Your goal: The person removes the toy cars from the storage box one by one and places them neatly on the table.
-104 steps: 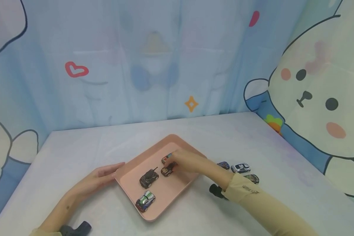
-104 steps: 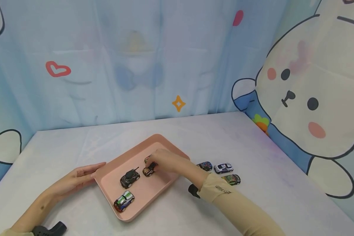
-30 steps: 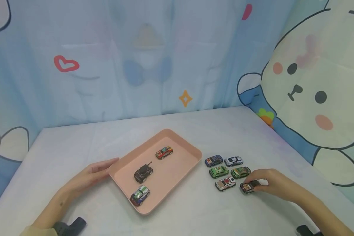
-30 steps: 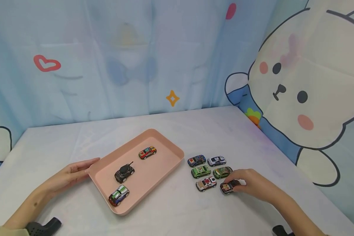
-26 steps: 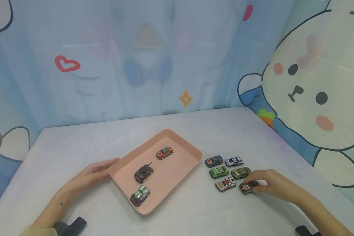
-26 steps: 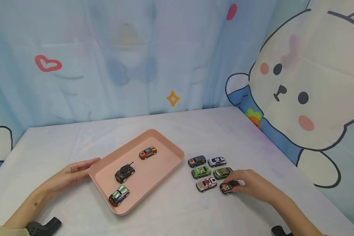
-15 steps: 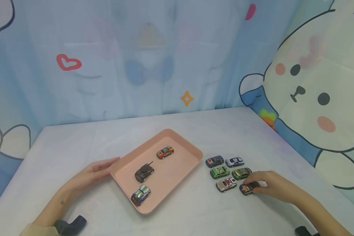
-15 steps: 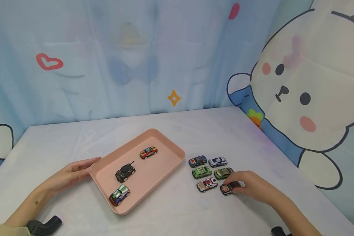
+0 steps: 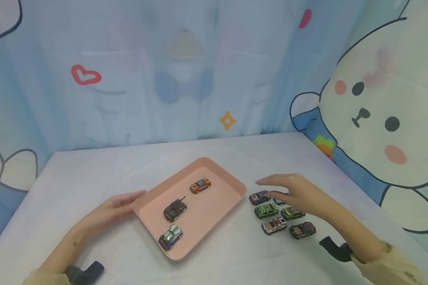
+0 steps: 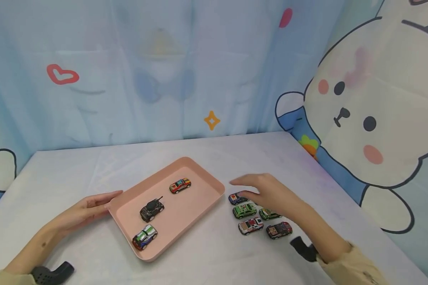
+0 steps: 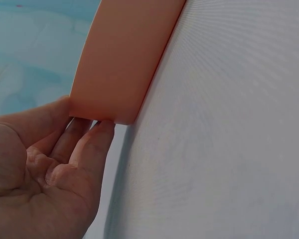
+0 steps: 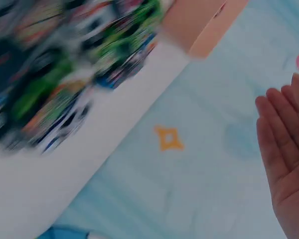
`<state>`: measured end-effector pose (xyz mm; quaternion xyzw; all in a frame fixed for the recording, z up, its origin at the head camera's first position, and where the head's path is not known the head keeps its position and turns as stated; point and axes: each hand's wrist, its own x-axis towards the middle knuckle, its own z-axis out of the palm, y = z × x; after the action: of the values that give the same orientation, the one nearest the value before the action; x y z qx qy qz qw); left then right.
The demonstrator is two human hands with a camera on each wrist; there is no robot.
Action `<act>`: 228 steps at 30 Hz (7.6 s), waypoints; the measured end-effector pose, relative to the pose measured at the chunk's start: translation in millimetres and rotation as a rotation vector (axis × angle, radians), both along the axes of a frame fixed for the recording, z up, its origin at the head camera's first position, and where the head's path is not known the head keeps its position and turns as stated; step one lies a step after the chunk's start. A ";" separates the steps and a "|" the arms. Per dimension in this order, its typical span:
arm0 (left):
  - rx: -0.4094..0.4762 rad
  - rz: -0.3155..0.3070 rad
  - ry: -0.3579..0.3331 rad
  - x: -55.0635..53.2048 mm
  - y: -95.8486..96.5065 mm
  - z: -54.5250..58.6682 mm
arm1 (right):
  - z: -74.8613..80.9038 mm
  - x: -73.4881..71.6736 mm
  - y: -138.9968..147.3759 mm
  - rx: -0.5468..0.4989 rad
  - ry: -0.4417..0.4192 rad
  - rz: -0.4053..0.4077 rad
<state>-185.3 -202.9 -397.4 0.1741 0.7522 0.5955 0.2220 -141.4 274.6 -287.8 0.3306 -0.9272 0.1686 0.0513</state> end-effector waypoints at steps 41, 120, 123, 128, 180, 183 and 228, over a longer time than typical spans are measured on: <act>0.052 -0.039 -0.001 -3.4 -2.2 -3.7 | -58.5 -123.4 -148.0 0.251 -0.174 0.191; 0.036 0.011 -0.010 0.9 -19.1 -1.2 | -52.8 -9.1 -63.4 0.166 -0.138 0.100; 0.025 0.009 -0.012 1.6 -19.5 2.7 | -32.8 -9.0 -71.0 0.168 -0.117 0.096; 0.029 0.016 -0.012 2.1 -21.1 3.9 | -14.9 -22.3 -112.7 0.169 -0.017 0.168; 0.064 -0.028 0.001 1.8 -18.0 2.9 | -7.6 -70.4 -177.3 0.082 -0.222 0.356; 0.065 -0.029 -0.004 2.3 -17.3 3.2 | -2.1 -62.6 -153.9 0.040 -0.244 0.309; 0.070 -0.032 0.010 2.3 -19.3 4.3 | -47.5 20.2 -49.5 0.162 -0.141 0.070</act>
<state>-183.0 -222.1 -393.1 0.1967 0.7291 0.6170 0.2214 -121.3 225.1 -335.4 0.3533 -0.9269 0.1177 -0.0469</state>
